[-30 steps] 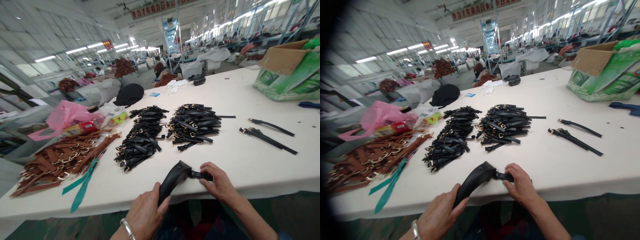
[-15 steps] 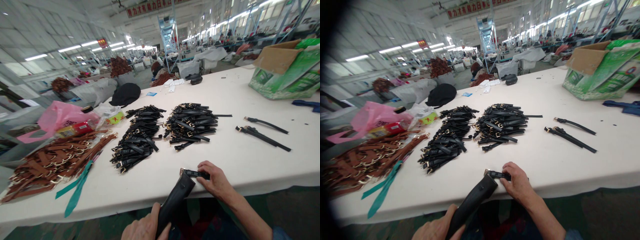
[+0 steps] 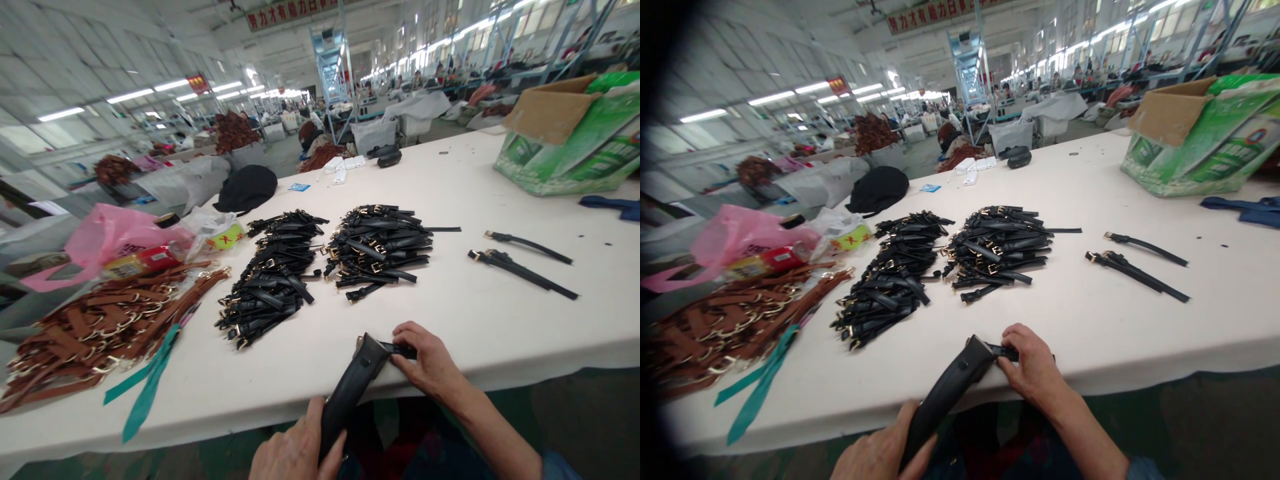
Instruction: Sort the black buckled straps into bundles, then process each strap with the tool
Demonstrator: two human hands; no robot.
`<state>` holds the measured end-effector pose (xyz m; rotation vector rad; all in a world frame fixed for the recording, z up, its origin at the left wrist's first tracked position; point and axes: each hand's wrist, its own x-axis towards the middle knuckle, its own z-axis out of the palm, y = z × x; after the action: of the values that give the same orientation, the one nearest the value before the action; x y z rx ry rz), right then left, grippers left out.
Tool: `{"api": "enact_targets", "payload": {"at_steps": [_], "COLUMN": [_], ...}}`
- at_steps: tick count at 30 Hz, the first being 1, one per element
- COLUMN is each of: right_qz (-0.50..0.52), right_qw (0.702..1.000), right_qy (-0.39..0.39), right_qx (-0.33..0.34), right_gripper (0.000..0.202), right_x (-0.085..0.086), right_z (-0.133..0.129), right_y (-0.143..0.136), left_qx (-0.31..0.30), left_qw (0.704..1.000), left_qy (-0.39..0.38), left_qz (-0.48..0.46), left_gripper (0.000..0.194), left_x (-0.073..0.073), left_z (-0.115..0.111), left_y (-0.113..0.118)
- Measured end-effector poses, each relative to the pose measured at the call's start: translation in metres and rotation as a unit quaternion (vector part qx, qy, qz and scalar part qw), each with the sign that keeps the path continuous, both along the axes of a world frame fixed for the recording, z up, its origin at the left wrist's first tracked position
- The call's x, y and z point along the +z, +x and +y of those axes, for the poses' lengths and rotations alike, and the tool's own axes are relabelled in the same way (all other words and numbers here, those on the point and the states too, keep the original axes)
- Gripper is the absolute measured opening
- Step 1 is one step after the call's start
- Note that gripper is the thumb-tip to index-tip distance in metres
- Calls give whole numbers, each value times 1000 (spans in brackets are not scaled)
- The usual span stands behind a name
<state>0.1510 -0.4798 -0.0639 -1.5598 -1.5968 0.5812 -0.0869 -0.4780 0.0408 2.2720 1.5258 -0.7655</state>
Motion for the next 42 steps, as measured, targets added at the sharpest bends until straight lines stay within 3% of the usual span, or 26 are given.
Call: {"api": "enact_targets", "payload": {"at_steps": [11,22,31,42], "right_qz": [-5,-6,-11,-6], "right_qw": [1000,1000,1000,999], "right_qy": [-6,-10,-3,-25], "right_qx": [-4,17,16,28], "right_gripper": [9,17,24,23], "right_x": [-1,1,-4,4], "right_z": [0,-4,-3,-4], "right_y": [0,4,5,4], "left_qx": [-4,6,-13,12], "left_qw": [997,997,994,995], "left_qy": [45,56,77,58], "left_qz": [-67,-59,-79,-79], "left_gripper": [32,31,32,32], "left_x": [4,5,2,9], "left_z": [10,10,20,21], "left_y": [22,-1,15,-15]}}
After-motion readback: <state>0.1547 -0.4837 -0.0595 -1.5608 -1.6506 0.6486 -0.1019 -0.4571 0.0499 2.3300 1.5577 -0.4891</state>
